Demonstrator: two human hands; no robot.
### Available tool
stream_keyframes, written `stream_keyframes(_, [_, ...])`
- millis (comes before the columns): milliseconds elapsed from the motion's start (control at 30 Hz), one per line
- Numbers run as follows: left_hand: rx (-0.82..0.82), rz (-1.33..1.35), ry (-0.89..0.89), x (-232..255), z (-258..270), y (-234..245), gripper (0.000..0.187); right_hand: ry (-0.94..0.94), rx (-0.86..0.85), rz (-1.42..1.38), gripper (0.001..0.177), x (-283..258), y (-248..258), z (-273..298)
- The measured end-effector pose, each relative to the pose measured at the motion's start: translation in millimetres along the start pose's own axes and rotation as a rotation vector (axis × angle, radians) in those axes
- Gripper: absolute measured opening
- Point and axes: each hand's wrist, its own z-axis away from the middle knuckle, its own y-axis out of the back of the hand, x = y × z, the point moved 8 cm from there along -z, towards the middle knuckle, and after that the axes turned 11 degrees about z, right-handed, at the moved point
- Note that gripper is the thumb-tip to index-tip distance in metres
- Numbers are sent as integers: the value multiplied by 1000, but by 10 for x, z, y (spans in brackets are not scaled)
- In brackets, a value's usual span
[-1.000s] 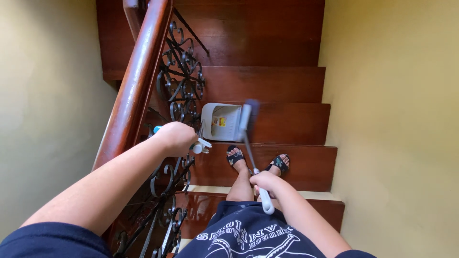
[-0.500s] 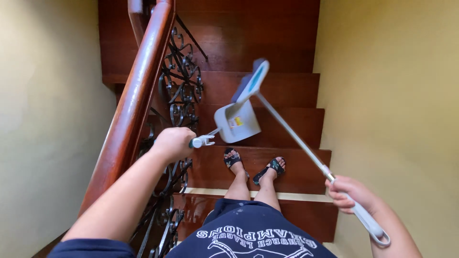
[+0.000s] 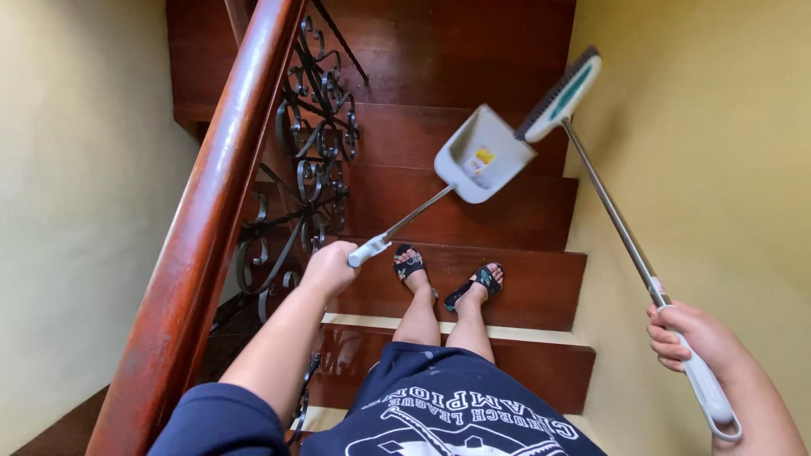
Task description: Sweep the wooden stairs using a long-handled brush and dustpan.
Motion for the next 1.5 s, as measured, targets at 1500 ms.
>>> stream_keyframes(1500, [872, 633, -102, 2104, 260, 737, 27, 161, 150, 1478, 23, -1607, 282, -2020])
